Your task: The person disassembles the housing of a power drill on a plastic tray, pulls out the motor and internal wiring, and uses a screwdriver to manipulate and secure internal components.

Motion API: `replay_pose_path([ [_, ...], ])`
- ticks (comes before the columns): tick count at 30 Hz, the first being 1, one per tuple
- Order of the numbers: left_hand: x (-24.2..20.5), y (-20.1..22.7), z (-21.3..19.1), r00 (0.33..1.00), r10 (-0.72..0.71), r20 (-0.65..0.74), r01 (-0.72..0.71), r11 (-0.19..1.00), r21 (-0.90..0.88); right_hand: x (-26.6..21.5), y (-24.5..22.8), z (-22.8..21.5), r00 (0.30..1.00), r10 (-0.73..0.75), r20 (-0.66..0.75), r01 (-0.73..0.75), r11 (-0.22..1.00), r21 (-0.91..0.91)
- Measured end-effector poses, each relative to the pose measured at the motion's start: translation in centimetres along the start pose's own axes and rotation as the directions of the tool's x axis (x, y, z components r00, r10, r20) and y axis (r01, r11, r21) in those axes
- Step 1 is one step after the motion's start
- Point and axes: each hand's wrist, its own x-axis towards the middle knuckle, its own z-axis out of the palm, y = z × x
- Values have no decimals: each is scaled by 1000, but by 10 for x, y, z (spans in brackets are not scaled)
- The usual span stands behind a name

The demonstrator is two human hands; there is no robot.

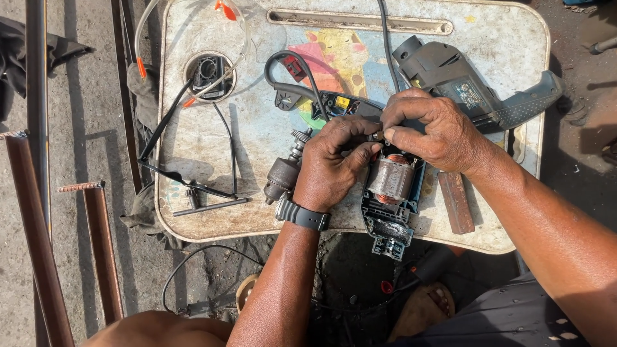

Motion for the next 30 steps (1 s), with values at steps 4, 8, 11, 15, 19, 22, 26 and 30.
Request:
replay_pose_path([
  [4, 2, 3, 1, 1000, 31, 2, -31, 1000, 3, -1, 2, 0, 1000, 8, 6, -8, 1000, 13],
  [8, 2, 3, 2, 999, 39, -5, -40, 999, -7, 1, 4, -1, 1000, -13, 7, 13, 1000, 6],
  [11, 1, 0, 2, 999, 28, -18, -28, 999, -23, 0, 6, -1, 1000, -23, 0, 23, 999, 22],
  [15, 1, 3, 3, 999, 19, -26, -20, 999, -29, 0, 10, -1, 999, -37, -4, 37, 999, 29],
  [19, 2, 5, 3, 999, 22, -31, -23, 999, -36, 1, 10, -1, 1000, -11, -5, 11, 1000, 15],
  [22, 1, 2, 3, 999, 20, -29, -21, 998, -51, 1, 10, -1, 1000, 2, -5, -2, 1000, 0],
  [26, 1, 4, 3, 999, 20, -34, -22, 998, -61, 3, 8, -2, 1000, 7, 0, -7, 999, -33],
  [30, 1, 1, 2, 999, 27, -25, -29, 996, -79, 5, 3, -3, 998, 59, 14, -58, 997, -45],
])
